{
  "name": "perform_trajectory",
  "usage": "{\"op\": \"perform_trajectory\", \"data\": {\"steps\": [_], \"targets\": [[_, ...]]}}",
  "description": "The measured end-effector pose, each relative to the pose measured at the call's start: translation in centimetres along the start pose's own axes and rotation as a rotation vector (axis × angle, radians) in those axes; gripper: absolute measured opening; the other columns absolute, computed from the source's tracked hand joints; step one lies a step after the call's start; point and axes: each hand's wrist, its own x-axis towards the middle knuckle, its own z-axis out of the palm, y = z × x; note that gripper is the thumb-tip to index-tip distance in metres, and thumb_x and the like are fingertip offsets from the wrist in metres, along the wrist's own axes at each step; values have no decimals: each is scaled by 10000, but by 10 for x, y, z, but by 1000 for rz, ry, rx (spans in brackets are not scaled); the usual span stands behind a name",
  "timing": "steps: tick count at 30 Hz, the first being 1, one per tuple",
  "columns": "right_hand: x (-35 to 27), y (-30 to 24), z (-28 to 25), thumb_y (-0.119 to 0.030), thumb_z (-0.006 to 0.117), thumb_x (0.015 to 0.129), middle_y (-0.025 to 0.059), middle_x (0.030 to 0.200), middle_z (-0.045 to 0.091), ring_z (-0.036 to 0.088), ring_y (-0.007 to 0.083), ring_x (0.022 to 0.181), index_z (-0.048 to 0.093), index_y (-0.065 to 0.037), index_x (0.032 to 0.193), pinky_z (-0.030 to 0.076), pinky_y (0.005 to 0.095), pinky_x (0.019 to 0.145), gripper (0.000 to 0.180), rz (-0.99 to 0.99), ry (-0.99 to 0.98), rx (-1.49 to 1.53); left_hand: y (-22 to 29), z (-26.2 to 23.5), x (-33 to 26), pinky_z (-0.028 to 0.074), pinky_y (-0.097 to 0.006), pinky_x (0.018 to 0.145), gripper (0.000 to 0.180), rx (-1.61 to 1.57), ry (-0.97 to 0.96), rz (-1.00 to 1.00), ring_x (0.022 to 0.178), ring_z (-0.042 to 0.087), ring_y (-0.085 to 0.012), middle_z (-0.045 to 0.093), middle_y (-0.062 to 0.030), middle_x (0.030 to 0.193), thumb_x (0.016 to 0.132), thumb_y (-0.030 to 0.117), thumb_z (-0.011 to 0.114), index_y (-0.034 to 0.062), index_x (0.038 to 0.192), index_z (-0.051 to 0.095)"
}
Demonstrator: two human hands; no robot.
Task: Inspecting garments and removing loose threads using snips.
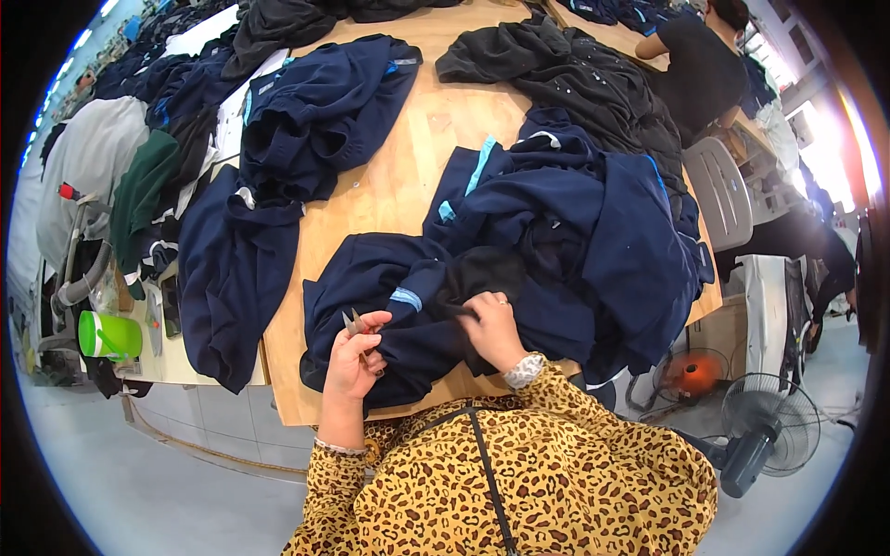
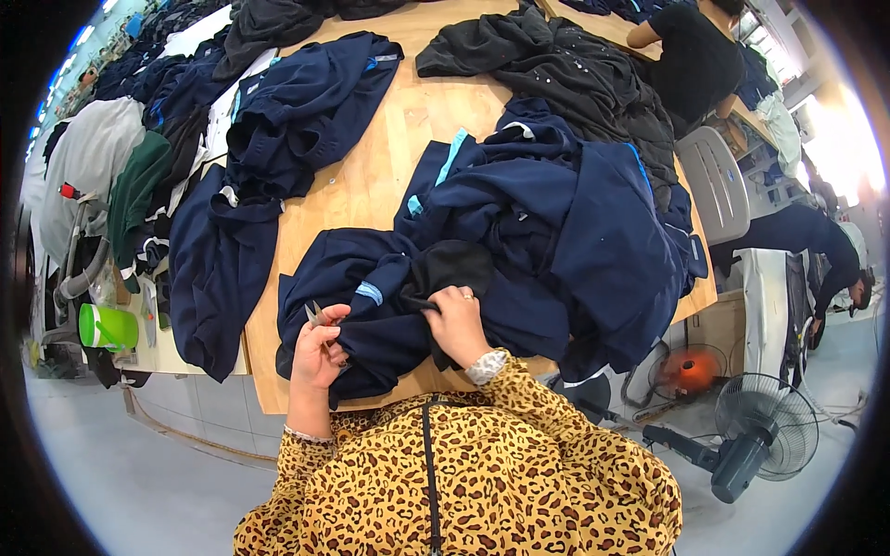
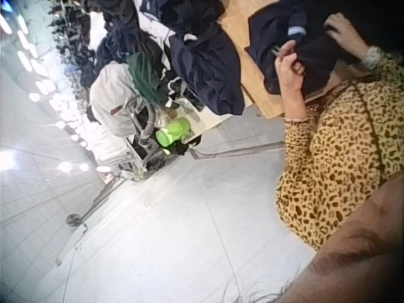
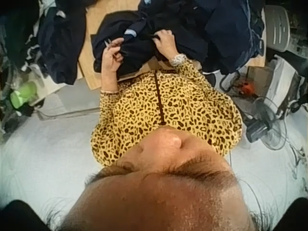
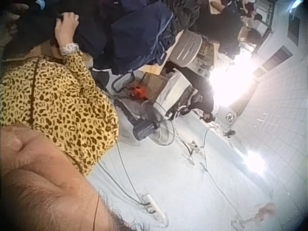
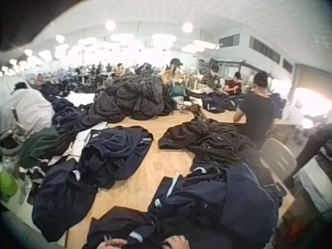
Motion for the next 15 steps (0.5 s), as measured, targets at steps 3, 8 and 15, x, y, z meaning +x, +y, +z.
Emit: {"op": "perform_trajectory", "data": {"steps": [3,8,15], "targets": [[5,20,-7,-106,546,903,26,1031,646,611,140,891,603,15,1055,471,281,834,202,605,-210,1415,1,-7,-1,320,-175,421,305,-22,2,18,464,389,-40,510,30,680,785,-6,530,-9,1081,599],[5,37,-25,-157,481,946,89,1098,638,603,189,999,595,7,1095,452,333,919,249,739,-178,1848,0,-13,1,318,-170,418,311,10,57,52,471,392,-39,516,30,717,782,-15,531,-8,1085,602],[2,40,-19,-203,467,956,101,1132,627,593,213,1034,591,3,1110,432,355,956,286,823,-180,1896,0,-4,2,380,-193,493,256,626,138,221,559,456,-46,537,26,774,788,-27,582,-6,1039,628]]}}
